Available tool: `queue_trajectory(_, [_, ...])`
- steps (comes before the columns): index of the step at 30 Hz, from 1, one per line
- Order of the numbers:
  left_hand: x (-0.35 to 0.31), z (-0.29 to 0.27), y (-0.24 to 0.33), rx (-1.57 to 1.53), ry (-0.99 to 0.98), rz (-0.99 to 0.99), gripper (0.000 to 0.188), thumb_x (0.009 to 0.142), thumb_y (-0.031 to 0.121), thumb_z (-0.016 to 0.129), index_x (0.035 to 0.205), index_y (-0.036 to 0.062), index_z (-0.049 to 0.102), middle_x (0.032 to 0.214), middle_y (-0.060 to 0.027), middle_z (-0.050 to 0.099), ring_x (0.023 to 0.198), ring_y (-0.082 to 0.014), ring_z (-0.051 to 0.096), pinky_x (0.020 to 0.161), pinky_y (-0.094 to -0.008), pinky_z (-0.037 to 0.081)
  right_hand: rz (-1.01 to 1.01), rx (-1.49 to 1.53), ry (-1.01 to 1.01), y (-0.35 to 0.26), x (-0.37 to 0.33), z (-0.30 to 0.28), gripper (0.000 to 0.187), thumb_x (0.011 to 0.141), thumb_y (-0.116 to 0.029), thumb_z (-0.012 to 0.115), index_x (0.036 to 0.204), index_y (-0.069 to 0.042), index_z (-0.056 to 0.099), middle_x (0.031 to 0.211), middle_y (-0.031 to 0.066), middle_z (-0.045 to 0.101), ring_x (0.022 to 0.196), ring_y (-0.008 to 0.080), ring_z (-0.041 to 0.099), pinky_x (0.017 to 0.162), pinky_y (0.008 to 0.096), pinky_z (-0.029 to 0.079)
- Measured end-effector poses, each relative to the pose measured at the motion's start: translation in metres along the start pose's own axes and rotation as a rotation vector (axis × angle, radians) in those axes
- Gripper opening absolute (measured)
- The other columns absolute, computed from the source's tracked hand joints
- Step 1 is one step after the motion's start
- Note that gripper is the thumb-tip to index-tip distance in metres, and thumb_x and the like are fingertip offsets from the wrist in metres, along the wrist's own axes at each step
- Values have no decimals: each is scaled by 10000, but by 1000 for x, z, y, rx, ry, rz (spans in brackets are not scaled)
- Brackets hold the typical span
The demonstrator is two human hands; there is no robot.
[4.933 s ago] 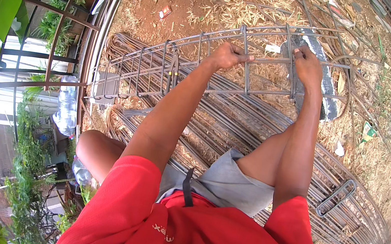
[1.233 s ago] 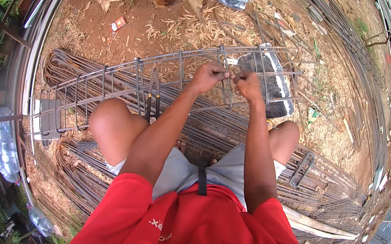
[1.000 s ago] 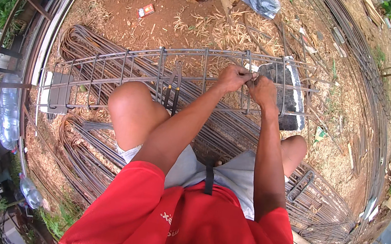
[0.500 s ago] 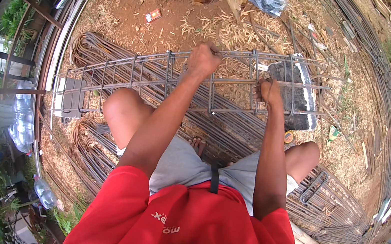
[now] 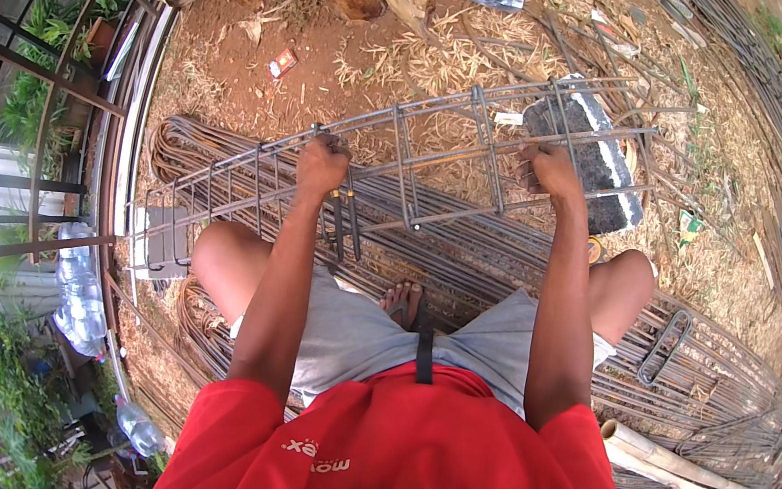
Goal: The person sits on the ground and assembles a rebar cage by tying intersecting steel bars with wire using pliers. They repeatedly wrap and twist wire at each intersection to secure the grid structure.
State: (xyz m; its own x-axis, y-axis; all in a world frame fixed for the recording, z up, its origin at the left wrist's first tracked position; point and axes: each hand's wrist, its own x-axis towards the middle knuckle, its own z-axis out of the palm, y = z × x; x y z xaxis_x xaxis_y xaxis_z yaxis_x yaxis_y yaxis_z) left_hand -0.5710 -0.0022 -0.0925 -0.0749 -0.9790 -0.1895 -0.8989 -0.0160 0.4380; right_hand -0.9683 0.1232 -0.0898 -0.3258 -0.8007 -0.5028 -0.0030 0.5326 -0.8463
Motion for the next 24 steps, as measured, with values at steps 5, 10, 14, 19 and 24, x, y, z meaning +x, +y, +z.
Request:
queue_trajectory(5, [-37,-68,49,-684,-34,106,426,1035,125,705,1389,-97,623,1140,-172,783,1019,-238,768,896,-353,589,-399,237,88,-44,-87,-47,272,1051,-279,703,1072,-8,711,898,44,704,757,122,646,726,299,527])
queue_trajectory(10, [-43,-116,124,-1270,-194,107,346,1044,176,723,1287,-58,648,1157,-191,775,1054,-272,776,941,-377,617,-245,177,-512,-58,-156,-17,290,1025,-155,743,1253,8,668,994,70,710,885,157,680,852,313,557])
queue_trajectory(14, [-50,-88,172,-1535,-392,52,363,1058,225,708,1302,-35,639,1216,-177,753,1139,-298,756,1026,-405,603,-445,12,-240,-46,-165,33,636,962,-161,829,1501,8,538,1244,98,658,1026,178,665,899,340,563])
queue_trajectory(19, [-76,-19,199,-1477,-665,-51,392,1071,299,698,1302,-14,649,1227,-180,743,1169,-304,742,1071,-427,593,-710,285,231,-46,-155,47,675,1040,-468,692,1503,10,582,1336,115,596,1114,210,624,918,364,559])
queue_trajectory(24, [-45,22,175,-948,-478,182,655,996,466,774,1382,-47,644,1259,-228,739,1185,-313,736,983,-443,617,-623,430,444,-67,-142,6,670,1126,-606,456,1185,-3,742,1005,60,689,920,152,556,880,320,458])
